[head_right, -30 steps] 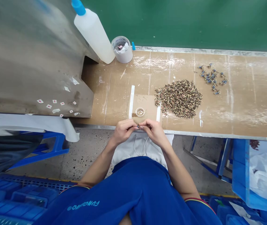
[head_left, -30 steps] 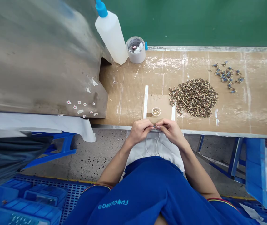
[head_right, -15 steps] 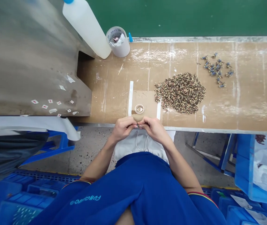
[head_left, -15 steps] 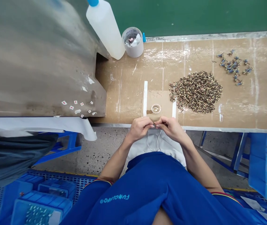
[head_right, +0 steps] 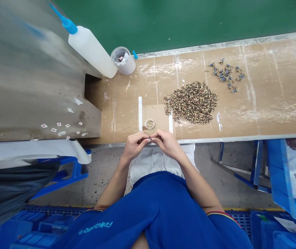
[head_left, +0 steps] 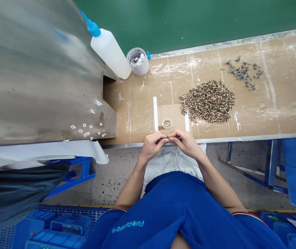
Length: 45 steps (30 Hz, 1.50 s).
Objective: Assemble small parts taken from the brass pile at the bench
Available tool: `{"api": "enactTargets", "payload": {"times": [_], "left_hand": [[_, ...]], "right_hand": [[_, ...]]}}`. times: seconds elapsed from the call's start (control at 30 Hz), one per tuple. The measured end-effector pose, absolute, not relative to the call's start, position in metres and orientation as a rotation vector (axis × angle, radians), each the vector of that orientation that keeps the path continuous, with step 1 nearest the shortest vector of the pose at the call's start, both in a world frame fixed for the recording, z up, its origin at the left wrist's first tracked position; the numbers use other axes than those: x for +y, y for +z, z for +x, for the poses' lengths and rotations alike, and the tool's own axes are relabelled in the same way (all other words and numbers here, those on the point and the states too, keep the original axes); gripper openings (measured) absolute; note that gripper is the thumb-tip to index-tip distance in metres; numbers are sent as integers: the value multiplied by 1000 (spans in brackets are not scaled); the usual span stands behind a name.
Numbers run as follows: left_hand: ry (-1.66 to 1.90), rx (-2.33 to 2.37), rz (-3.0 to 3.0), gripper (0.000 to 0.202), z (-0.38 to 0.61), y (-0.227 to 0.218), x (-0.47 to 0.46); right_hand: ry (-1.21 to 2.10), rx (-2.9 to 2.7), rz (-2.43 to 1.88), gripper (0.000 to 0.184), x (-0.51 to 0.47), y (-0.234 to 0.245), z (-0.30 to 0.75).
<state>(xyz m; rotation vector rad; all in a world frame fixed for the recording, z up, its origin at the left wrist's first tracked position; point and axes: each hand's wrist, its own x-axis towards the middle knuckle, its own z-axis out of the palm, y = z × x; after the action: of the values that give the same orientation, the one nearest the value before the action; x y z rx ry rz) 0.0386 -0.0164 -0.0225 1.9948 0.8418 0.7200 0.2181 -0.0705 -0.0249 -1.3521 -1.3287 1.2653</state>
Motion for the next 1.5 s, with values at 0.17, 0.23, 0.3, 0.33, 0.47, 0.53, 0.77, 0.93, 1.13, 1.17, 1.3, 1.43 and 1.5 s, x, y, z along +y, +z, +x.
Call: {"api": "enactTargets", "payload": {"times": [0.17,0.23,0.3,0.33,0.47,0.53,0.77,0.93,1.13,1.17,1.3,1.43,1.5], "left_hand": [[741,852,1979,33,38,-23,-16],[742,855,1977,34,38,-24,-16],[745,862,1971,34,38,-24,-16],[748,864,1967,33,37,-24,-16],[742,876,1967,33,37,-24,-15],[733,875,1968,33,37,-24,-14],[710,807,1964,27,37,-24,-15],[689,809,1984,26,35,-25,-15],[668,796,1984,30,33,-29,-16],[670,785,1988,30,32,-29,-16],[677,763,2006,29,30,-30,-16],[701,822,2005,30,33,-27,-19],[736,878,1992,29,36,-26,-22]], "right_hand": [[1225,-1316,-1343,27,-71,-26,216],[1224,-1310,-1341,27,-71,-26,215],[1223,-1305,-1338,26,-72,-28,215],[1220,-1302,-1336,24,-72,-28,215],[1202,-1298,-1332,20,-73,-31,215],[1196,-1305,-1332,20,-73,-32,215],[1202,-1387,-1326,17,-72,-32,217],[1173,-1443,-1361,14,-73,-28,218],[1184,-1483,-1374,15,-73,-25,217],[1190,-1487,-1377,14,-73,-25,217],[1225,-1484,-1385,13,-73,-26,217],[1256,-1441,-1366,10,-72,-28,216],[1264,-1409,-1352,9,-71,-30,216]]}}
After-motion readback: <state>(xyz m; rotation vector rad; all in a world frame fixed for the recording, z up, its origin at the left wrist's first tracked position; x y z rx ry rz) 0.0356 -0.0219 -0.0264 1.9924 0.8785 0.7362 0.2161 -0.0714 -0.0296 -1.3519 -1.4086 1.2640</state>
